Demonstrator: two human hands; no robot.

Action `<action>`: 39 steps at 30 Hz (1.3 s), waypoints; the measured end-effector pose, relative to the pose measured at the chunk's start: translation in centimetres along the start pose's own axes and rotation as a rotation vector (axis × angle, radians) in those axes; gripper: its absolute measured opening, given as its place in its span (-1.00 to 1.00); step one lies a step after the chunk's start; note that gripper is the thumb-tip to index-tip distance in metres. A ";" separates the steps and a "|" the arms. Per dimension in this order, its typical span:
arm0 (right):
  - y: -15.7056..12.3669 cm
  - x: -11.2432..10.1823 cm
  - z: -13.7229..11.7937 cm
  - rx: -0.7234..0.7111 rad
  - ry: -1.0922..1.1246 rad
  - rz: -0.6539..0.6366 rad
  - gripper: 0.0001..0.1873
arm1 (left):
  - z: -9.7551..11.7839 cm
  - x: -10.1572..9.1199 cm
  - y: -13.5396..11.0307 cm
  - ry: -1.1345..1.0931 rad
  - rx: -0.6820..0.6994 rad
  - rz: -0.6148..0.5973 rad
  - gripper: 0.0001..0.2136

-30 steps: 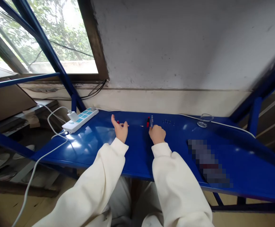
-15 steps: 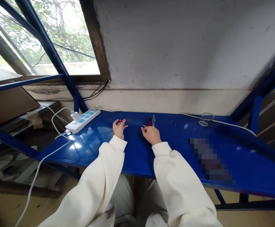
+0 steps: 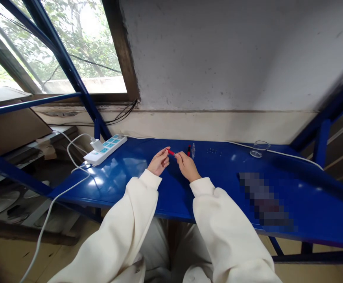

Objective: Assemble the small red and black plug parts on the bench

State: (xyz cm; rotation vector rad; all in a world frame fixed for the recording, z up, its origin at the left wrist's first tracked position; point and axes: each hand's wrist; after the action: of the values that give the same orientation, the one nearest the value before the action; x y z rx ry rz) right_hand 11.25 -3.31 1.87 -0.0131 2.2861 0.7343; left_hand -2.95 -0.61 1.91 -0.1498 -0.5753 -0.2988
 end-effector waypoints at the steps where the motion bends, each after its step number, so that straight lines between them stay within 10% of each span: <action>1: 0.0 0.0 0.0 -0.007 0.010 0.011 -0.59 | -0.1 0.0 0.0 -0.002 -0.003 -0.012 -0.62; 31: 0.0 -0.6 0.6 -0.024 -0.151 0.018 -0.73 | -0.3 0.2 0.1 0.152 0.144 0.161 -0.61; 39: -0.5 -2.6 3.4 0.314 -0.179 -0.051 -0.85 | -2.0 1.5 1.2 0.567 0.229 0.247 -0.71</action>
State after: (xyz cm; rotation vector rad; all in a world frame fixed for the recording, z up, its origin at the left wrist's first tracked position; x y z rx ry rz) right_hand 15.44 -2.50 1.38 0.1353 2.1949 0.3306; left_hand -0.40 -0.23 1.01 0.0864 -0.0227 -0.0255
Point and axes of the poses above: each hand's wrist, its own y-axis towards the middle knuckle, its own x-axis out of the palm, z = x × y, and after that the axes turned 7 degrees about -x, right-handed
